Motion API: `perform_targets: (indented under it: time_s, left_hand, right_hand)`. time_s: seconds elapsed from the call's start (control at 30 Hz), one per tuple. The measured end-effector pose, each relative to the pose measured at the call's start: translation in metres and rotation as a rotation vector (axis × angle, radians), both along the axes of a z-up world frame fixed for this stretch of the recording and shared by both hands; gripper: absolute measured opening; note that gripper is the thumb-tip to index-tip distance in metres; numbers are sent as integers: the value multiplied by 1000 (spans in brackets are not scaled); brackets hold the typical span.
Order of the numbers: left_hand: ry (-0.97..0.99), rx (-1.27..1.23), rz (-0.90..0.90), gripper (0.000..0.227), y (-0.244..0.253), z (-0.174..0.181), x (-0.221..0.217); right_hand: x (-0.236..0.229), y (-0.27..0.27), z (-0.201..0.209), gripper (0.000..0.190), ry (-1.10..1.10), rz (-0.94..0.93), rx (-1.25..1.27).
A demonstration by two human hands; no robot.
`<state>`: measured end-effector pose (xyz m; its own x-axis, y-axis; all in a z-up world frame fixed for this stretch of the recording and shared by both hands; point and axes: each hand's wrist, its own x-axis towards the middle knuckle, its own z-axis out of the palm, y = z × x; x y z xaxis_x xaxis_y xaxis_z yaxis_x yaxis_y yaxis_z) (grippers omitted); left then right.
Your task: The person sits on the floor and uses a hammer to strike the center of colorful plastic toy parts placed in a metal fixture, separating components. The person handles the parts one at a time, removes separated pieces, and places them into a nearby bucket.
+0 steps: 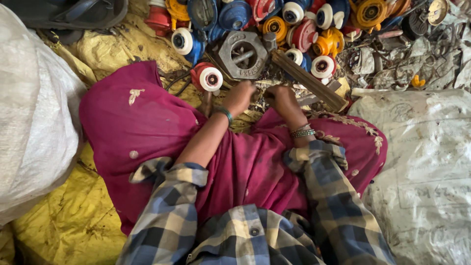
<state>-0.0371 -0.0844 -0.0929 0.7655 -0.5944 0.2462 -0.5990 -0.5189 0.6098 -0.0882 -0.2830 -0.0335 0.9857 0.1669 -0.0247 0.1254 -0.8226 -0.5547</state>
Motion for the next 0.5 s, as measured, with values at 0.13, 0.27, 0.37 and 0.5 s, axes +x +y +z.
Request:
perform_targets:
  time_s: [0.13,0.27,0.37,0.5]
  left_hand:
    - [331,-441,148,10,14,22,9]
    - [750,-768,182,13,27,45,10]
    - [1199,-1052,190,15,32,53,11]
    - [1102,-891,288,20,33,54,12]
  right_hand:
    - [-4,13,-12,18,43,191,86]
    - [3,26,-27,26,15,350,-80]
    - [-2,28,-30,29,73,364,-175]
    - [-8,31,-23,34,56,370,-239]
